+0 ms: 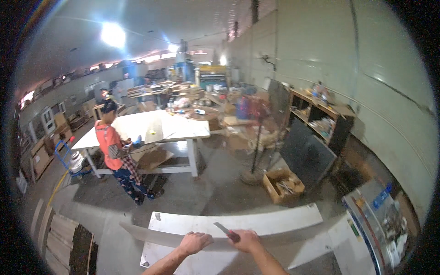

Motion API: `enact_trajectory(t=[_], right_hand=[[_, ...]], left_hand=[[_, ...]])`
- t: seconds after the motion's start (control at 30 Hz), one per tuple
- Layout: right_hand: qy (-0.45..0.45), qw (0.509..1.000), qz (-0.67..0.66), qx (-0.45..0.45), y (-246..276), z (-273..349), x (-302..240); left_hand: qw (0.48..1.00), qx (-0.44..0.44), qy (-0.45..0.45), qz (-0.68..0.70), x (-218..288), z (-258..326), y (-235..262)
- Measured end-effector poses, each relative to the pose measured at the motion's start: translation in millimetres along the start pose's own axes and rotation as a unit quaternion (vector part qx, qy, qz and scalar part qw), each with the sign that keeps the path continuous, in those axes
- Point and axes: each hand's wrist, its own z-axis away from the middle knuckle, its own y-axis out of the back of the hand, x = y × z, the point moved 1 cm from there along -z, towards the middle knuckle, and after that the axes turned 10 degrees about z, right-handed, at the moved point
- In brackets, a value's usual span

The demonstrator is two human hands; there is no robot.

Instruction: Trimming or scoring the edges of wooden laminate panels using a utility knife in a factory setting.

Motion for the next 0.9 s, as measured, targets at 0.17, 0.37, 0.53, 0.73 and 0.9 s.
enact_trajectory(t=[0.17, 0.37, 0.53, 0.73, 0.9], right_hand=[[0.087, 0.992, 0.094, 0.004, -14, -21, 16], [0.122, 0.975, 0.148, 0.112, -27, -19, 14], [0.104, 0.977, 0.142, 0.121, -2, 6, 12], [-0.029, 0.985, 0.0, 0.17, 125, 69, -36], [-0.144, 0.939, -0.193, 0.245, 174, 126, 3]], left_hand=[[0.987, 0.138, 0.048, -0.062, -74, 42, 25], [0.956, 0.258, 0.066, -0.12, -110, 82, 47], [0.969, 0.219, 0.086, -0.075, -85, 86, 80], [0.785, 0.589, 0.005, -0.191, 30, 73, 174], [0.736, 0.666, -0.023, 0.12, 49, 40, 79]])
